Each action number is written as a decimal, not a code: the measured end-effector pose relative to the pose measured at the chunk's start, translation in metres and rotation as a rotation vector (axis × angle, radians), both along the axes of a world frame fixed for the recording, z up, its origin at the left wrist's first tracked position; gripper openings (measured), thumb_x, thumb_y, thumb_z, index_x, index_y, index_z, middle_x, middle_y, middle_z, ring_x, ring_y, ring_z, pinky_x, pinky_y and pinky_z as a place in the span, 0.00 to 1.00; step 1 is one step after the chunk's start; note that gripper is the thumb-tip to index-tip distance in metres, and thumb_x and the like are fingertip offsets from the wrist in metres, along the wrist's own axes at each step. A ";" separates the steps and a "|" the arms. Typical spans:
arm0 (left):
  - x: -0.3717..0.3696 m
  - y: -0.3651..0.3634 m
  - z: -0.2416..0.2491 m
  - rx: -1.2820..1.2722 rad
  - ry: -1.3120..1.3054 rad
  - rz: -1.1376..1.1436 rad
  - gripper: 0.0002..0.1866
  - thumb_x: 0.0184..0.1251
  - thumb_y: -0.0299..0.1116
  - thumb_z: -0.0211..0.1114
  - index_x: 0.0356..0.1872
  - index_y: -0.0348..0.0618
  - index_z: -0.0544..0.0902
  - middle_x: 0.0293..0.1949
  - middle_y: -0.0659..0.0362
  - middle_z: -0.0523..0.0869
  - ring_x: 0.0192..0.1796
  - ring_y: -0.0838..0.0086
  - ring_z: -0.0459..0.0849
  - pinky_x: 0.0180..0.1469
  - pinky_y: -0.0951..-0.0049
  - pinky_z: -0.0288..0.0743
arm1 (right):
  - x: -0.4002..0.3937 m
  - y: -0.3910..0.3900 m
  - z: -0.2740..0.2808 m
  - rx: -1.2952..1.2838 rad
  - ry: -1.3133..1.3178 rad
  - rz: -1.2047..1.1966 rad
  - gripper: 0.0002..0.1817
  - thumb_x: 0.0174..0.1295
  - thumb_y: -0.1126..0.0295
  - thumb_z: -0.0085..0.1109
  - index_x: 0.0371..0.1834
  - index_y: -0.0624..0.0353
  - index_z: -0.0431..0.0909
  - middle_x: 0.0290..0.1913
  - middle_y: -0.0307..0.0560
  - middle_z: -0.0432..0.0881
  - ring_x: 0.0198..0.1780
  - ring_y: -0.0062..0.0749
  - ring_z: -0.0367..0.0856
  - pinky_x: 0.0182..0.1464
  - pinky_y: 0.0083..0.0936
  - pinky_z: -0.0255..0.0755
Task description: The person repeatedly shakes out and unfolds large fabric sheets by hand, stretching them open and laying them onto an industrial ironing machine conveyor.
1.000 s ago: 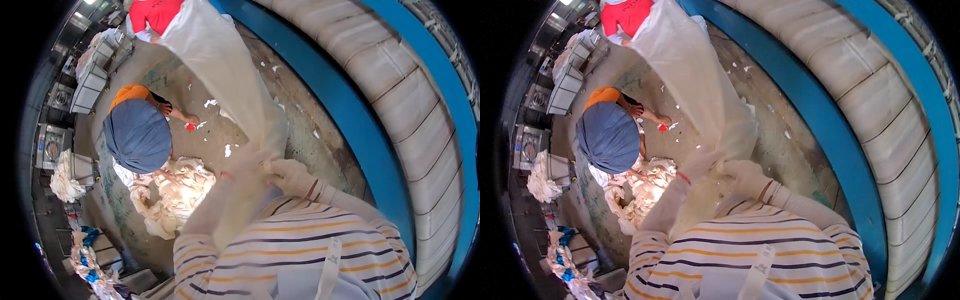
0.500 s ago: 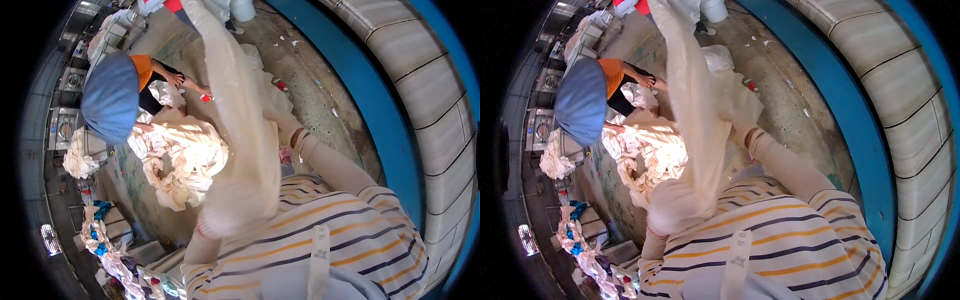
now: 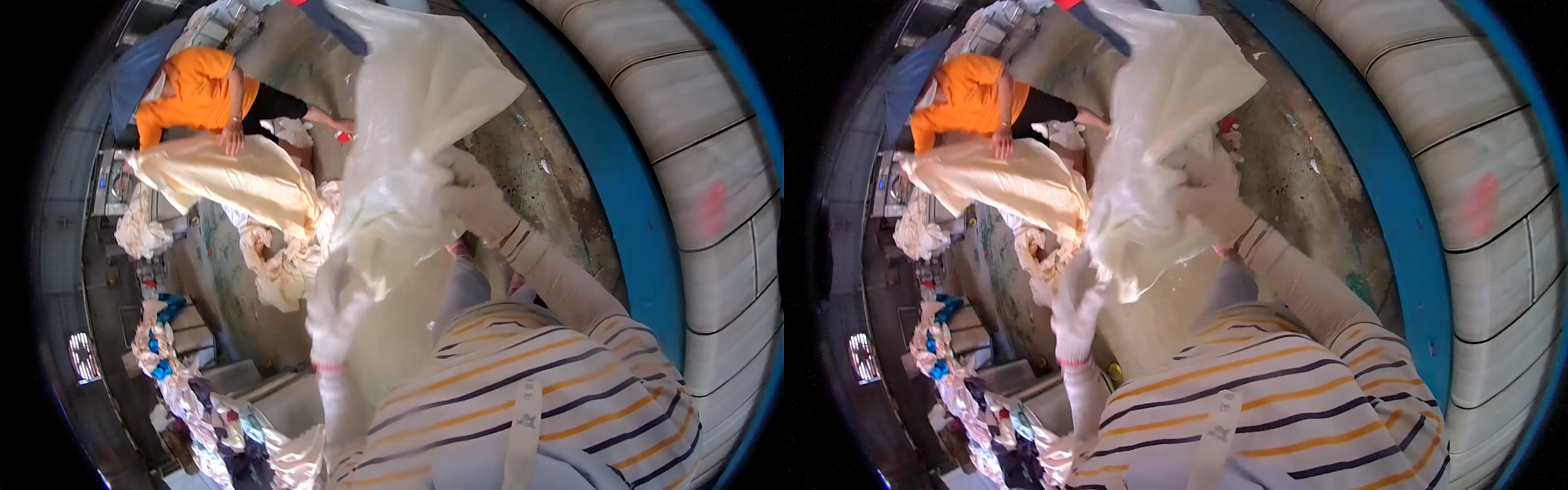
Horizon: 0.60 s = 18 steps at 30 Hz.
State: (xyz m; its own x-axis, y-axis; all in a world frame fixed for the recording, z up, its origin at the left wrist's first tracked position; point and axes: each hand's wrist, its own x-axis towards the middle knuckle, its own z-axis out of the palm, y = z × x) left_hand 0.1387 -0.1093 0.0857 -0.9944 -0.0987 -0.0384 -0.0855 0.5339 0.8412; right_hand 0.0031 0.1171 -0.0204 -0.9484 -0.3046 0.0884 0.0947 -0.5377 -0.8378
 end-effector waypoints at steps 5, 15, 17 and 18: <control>-0.049 0.052 -0.028 0.232 -0.214 -0.083 0.24 0.62 0.36 0.65 0.58 0.36 0.76 0.45 0.58 0.82 0.45 0.80 0.79 0.44 0.76 0.74 | 0.071 -0.013 0.014 0.487 0.308 0.227 0.11 0.57 0.75 0.58 0.43 0.59 0.77 0.34 0.41 0.81 0.37 0.24 0.80 0.41 0.24 0.74; -0.024 0.049 -0.071 -0.251 0.532 -0.009 0.05 0.60 0.26 0.65 0.37 0.46 0.83 0.29 0.63 0.77 0.30 0.77 0.79 0.29 0.76 0.72 | 0.113 0.042 0.014 0.120 -0.419 0.286 0.18 0.69 0.55 0.54 0.48 0.59 0.75 0.39 0.49 0.82 0.36 0.39 0.84 0.39 0.31 0.81; -0.012 0.046 -0.055 -0.606 0.591 -0.179 0.08 0.57 0.26 0.67 0.37 0.50 0.82 0.31 0.63 0.78 0.30 0.72 0.80 0.29 0.74 0.73 | 0.111 0.037 0.037 -0.252 -0.756 0.402 0.20 0.69 0.52 0.53 0.47 0.60 0.75 0.38 0.49 0.83 0.37 0.40 0.85 0.40 0.33 0.82; -0.007 0.044 -0.054 -0.645 0.563 -0.270 0.10 0.55 0.26 0.67 0.37 0.52 0.82 0.31 0.64 0.78 0.30 0.71 0.81 0.29 0.73 0.73 | 0.110 0.032 0.049 -0.219 -0.780 0.434 0.20 0.69 0.52 0.53 0.46 0.60 0.76 0.36 0.48 0.83 0.36 0.39 0.85 0.39 0.34 0.82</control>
State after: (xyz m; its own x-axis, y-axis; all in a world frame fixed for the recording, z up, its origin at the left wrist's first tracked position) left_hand 0.1317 -0.0648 0.0321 -0.8416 0.3074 0.4440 0.4458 0.8595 0.2500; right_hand 0.1126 0.1488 0.0282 -0.5700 -0.6996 -0.4309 0.8209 -0.4624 -0.3352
